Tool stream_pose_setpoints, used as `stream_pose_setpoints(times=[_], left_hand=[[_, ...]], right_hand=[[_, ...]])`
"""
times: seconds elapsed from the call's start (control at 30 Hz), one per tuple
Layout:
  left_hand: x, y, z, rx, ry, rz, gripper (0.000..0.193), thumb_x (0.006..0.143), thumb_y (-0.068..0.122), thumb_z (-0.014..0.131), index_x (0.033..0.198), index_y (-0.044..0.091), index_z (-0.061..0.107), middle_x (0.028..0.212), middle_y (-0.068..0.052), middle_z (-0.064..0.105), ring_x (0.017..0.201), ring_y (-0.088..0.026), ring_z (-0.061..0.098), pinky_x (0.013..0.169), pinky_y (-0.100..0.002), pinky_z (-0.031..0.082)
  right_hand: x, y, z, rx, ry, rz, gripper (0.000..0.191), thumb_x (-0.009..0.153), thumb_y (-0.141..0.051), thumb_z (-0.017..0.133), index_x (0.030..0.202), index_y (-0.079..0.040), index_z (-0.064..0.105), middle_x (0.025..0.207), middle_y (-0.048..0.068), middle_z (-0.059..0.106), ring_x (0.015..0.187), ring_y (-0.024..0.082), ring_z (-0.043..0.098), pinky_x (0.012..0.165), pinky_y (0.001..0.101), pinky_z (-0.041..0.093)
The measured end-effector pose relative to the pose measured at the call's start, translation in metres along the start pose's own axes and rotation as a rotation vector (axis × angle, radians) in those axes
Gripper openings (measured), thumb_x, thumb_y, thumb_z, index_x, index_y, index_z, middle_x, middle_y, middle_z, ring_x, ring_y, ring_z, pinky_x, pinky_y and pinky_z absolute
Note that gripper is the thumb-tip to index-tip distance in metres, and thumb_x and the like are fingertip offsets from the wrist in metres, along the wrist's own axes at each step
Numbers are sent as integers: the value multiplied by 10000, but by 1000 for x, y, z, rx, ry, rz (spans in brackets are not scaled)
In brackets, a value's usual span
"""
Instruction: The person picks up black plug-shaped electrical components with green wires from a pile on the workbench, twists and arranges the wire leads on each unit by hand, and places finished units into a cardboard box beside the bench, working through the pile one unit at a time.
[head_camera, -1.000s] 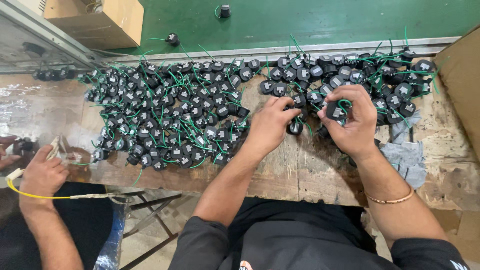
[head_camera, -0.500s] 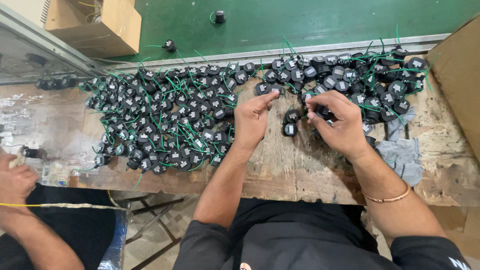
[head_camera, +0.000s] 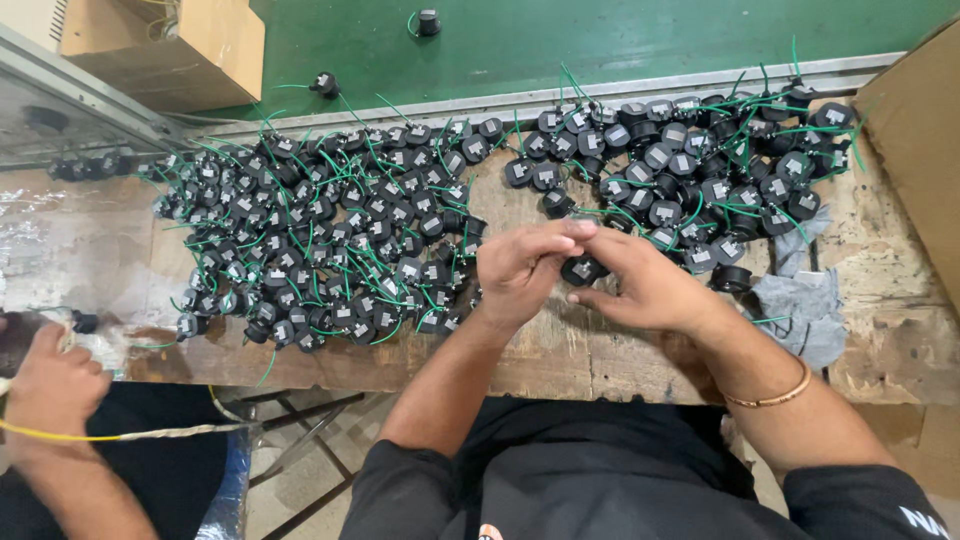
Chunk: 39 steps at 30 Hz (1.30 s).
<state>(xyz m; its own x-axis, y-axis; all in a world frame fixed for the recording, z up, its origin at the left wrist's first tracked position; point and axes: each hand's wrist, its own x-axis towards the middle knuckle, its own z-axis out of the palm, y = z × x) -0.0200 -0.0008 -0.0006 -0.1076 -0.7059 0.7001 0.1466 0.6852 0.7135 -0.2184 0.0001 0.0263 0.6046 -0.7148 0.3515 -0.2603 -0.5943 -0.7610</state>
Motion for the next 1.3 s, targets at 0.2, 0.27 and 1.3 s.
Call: stream_pose_setpoints(times=[0.2,0.27,1.3], left_hand=[[21,13,-11,218,-84,162,270,907,-116,703,1124,42,668,1174,-152,742,1123,-322,752,919,-359,644],[27,16,-15,230,-170,168,263,903,-62,725,1130,54,660,1222,-152,725,1204,-329,712,1015,-408,607],[17,-21,-14,1042,-371,-371,281,768,163,760,1040,113,708,1049,-49,663,1072,-299,617,870,-450,533]], right_hand=[[-7,9,1,38,20,90,385,730,-80,834,1053,21,650,905,145,659,831,277,635,745,362,526],[-7,9,-2,52,77,53,405,736,-87,828,1085,26,657,956,146,677,866,264,660,767,354,530],[-1,2,-16,158,431,125,294,962,114,663,1230,-7,656,1107,81,645,928,112,655,744,249,607]])
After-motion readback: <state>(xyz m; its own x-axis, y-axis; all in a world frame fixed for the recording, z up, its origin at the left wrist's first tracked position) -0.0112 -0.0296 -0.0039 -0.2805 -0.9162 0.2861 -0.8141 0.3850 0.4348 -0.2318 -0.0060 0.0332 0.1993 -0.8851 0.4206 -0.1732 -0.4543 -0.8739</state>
